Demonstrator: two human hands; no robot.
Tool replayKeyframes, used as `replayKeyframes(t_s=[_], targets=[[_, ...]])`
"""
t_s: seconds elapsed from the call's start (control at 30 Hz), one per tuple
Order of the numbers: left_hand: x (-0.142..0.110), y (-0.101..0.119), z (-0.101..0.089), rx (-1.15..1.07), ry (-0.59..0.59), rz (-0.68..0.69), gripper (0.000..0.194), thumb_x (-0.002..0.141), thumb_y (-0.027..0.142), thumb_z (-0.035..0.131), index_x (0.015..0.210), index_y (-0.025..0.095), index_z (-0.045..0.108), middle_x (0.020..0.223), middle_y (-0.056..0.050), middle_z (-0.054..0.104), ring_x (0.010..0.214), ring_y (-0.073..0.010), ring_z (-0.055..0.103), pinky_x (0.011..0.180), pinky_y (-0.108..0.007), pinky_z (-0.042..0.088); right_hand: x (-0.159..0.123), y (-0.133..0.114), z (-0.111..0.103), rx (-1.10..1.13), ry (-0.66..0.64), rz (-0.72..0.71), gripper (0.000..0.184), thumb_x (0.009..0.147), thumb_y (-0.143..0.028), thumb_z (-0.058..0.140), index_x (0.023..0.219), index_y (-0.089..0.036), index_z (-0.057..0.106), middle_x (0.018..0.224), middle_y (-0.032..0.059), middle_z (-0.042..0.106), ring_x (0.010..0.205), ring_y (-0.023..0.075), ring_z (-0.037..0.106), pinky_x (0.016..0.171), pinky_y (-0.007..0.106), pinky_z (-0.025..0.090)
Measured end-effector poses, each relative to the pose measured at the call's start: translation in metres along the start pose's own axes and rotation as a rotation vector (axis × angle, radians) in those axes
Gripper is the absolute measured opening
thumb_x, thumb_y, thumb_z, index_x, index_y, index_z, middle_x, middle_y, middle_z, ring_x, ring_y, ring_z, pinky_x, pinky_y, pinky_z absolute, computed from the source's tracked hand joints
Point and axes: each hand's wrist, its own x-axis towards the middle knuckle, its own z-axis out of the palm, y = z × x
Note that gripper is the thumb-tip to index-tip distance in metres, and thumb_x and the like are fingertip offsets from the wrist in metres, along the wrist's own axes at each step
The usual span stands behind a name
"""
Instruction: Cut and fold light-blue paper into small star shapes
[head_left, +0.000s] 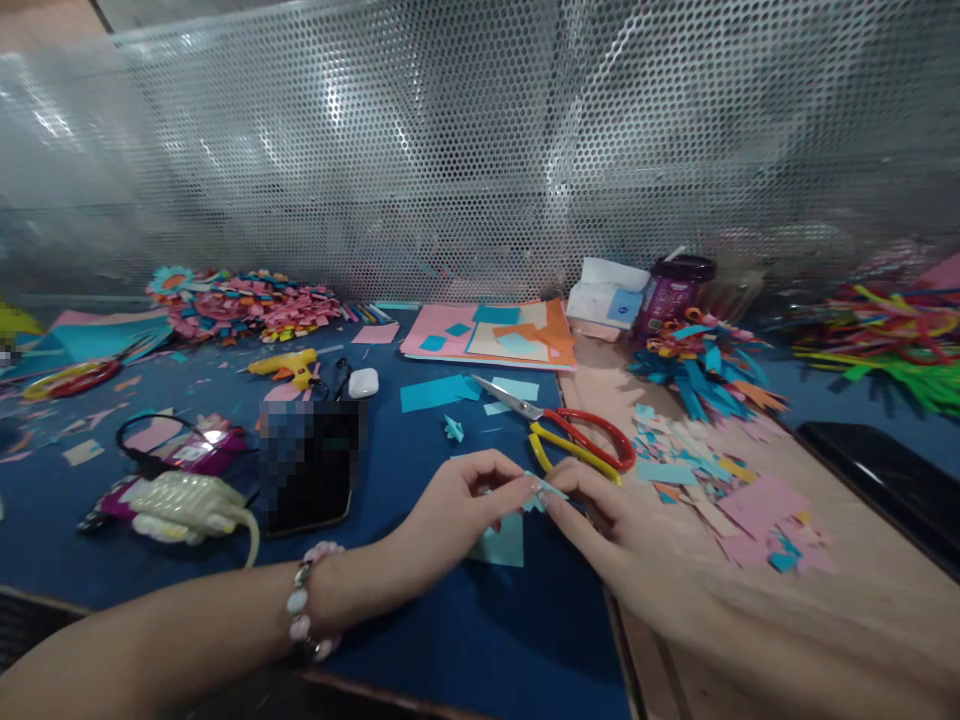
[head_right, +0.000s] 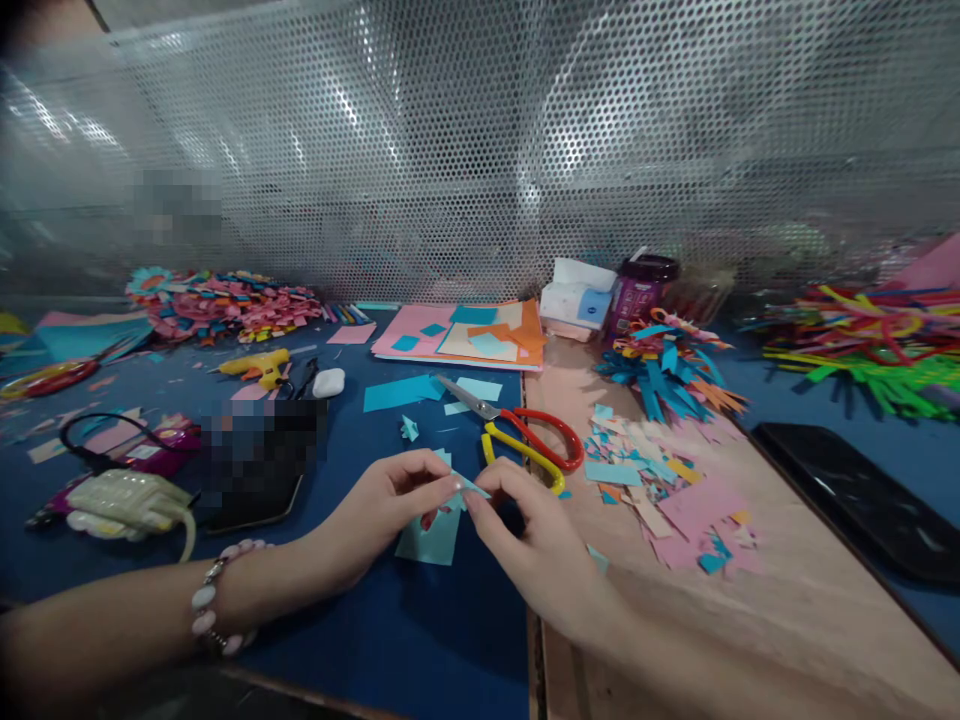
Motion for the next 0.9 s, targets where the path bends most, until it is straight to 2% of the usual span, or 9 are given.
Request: replayKeyframes(t_s=[0.23, 0.43, 0.67, 0.9], targets=[[-0.0001, -0.0034, -0.0004, -0.040, 0.001, -0.032, 0.026, 0.071, 0.038, 0.068, 0.084, 0.016, 0.064, 0.071, 0.001, 0.059, 0.060, -0.0070, 0.048, 0.054, -0.018, 0.037, 0.0028, -0.0073, -0.0031, -0.031, -0.017, 0.021, 0.021, 0.088, -0.030, 0.048, 0.071, -0.021, 0.055, 0.064, -0.0021, 0.051, 0.058, 0.0111, 0.049, 0.054, 0.023, 0.042], [-0.0009, -0.0019, 0.0001, -0.068, 0.004, -0.039, 0.030, 0.071, 0.036, 0.069, 0.093, 0.016, 0.064, 0.076, -0.001, 0.061, 0.062, -0.0076, 0.050, 0.054, -0.019, 0.037, 0.0015, -0.0034, -0.0024, 0.009, -0.034, 0.027, 0.022, 0.089, -0.032, 0.047, 0.072, -0.021, 0.054, 0.064, -0.0023, 0.049, 0.057, 0.0106, 0.046, 0.053, 0.022, 0.040], [-0.0015, -0.0038, -0.0003, -0.099, -0.003, -0.029, 0.028, 0.071, 0.037, 0.070, 0.088, 0.015, 0.065, 0.077, -0.001, 0.061, 0.064, -0.0075, 0.050, 0.057, -0.019, 0.038, 0.0013, -0.0023, -0.0013, 0.016, -0.038, 0.041, 0.022, 0.091, -0.031, 0.045, 0.073, -0.020, 0.053, 0.064, -0.0027, 0.048, 0.056, 0.0099, 0.045, 0.052, 0.022, 0.038], [-0.0034, -0.0004, -0.0005, -0.088, 0.004, 0.009, 0.025, 0.071, 0.035, 0.071, 0.085, 0.015, 0.068, 0.080, -0.002, 0.064, 0.068, -0.0077, 0.050, 0.061, -0.019, 0.038, -0.0015, -0.0038, -0.0017, -0.025, 0.015, -0.044, 0.011, 0.088, -0.025, 0.050, 0.080, -0.020, 0.054, 0.071, -0.0017, 0.053, 0.062, 0.0105, 0.049, 0.056, 0.023, 0.040]])
